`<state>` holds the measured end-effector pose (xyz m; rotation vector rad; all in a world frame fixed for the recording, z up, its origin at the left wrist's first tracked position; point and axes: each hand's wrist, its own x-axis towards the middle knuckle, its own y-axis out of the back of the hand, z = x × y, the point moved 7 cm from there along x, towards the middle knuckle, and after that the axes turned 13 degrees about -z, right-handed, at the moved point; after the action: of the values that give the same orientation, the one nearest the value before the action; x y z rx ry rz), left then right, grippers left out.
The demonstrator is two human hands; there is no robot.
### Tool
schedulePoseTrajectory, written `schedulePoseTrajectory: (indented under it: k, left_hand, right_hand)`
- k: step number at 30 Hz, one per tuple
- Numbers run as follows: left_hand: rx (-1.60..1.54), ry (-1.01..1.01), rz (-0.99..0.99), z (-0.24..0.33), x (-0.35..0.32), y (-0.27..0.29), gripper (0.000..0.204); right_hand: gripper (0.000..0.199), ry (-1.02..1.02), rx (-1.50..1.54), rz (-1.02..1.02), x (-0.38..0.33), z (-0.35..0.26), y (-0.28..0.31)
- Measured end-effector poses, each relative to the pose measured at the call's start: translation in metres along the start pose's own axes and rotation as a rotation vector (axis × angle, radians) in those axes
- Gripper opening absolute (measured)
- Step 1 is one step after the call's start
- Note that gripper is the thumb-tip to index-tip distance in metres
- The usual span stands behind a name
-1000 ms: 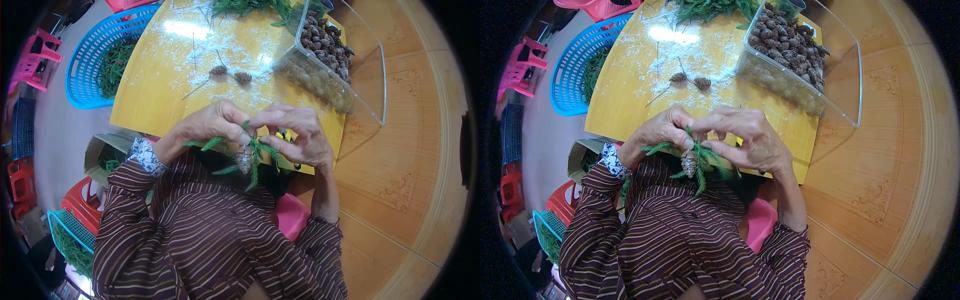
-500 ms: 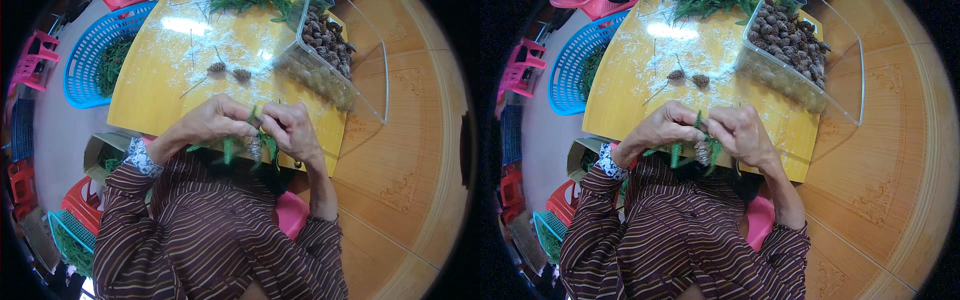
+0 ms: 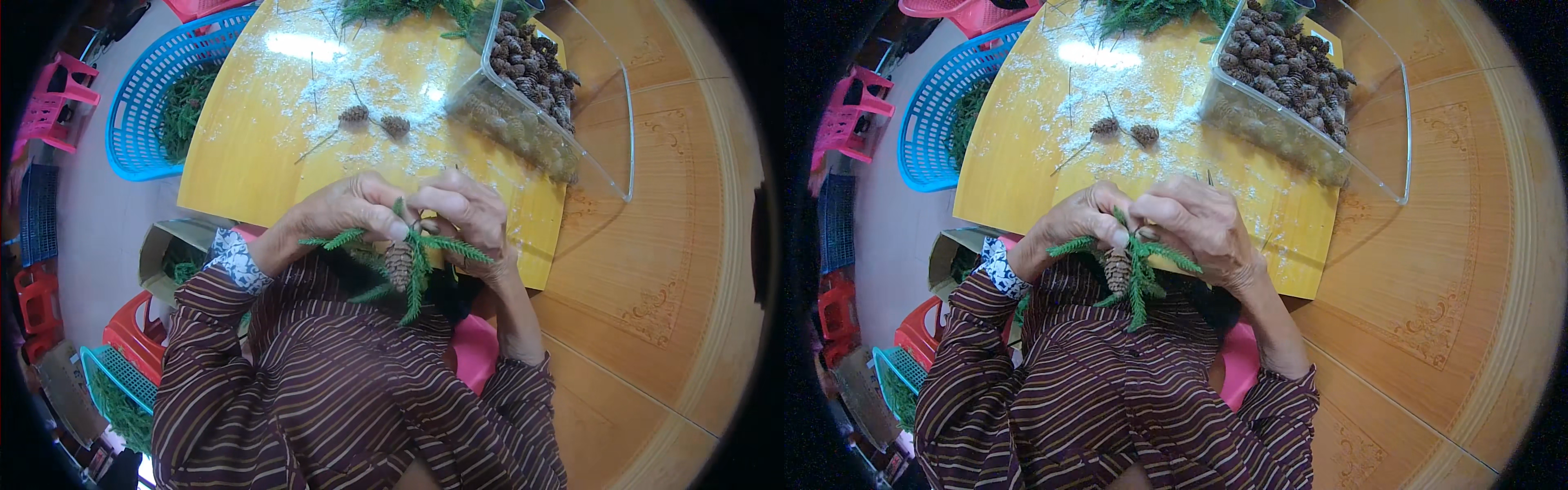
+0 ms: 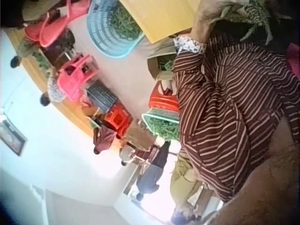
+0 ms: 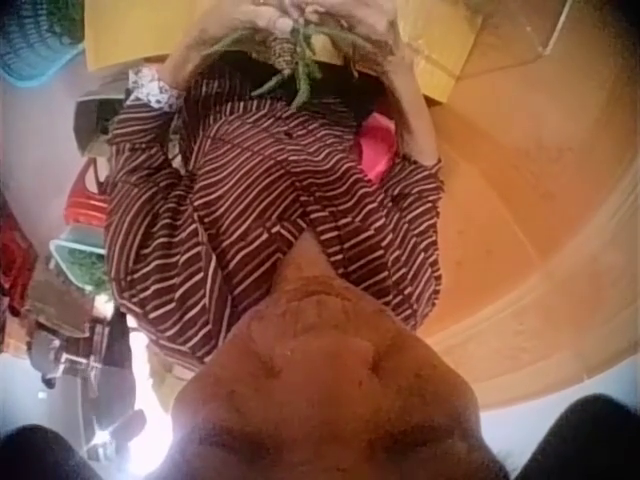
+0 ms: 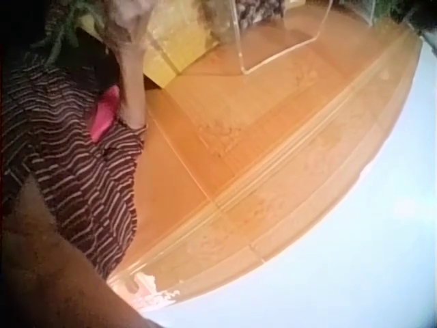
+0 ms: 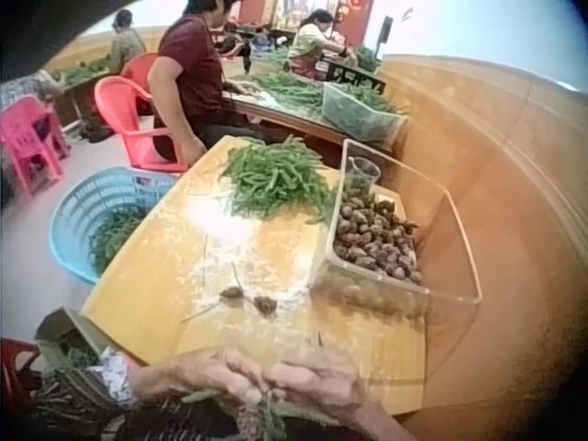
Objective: Assembling decorative pinecone branches by attaching pinecones to artificial greenery using wire and pliers.
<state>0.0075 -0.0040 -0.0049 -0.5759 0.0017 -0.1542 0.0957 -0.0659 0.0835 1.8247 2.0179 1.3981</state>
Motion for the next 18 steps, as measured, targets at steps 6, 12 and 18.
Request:
schedulePoseTrajectory:
  k: [6, 12, 18]
  left_hand:
    - [-0.034, 0.064, -0.062, -0.002, 0.003, -0.006, 0.014]
    - [0.191, 0.022, 0.035, 0.002, 0.005, 0.006, 0.014]
    - [0.296, -0.031, 0.183, 0.009, 0.01, 0.005, 0.016]
  right_hand:
    - [0.009, 0.082, -0.083, -0.128, 0.0, -0.003, 0.001]
    - [0.02, -0.208, -0.11, -0.269, -0.008, 0.019, -0.007]
    - [0.031, -0.647, 0.408, -0.291, -0.032, 0.052, -0.017]
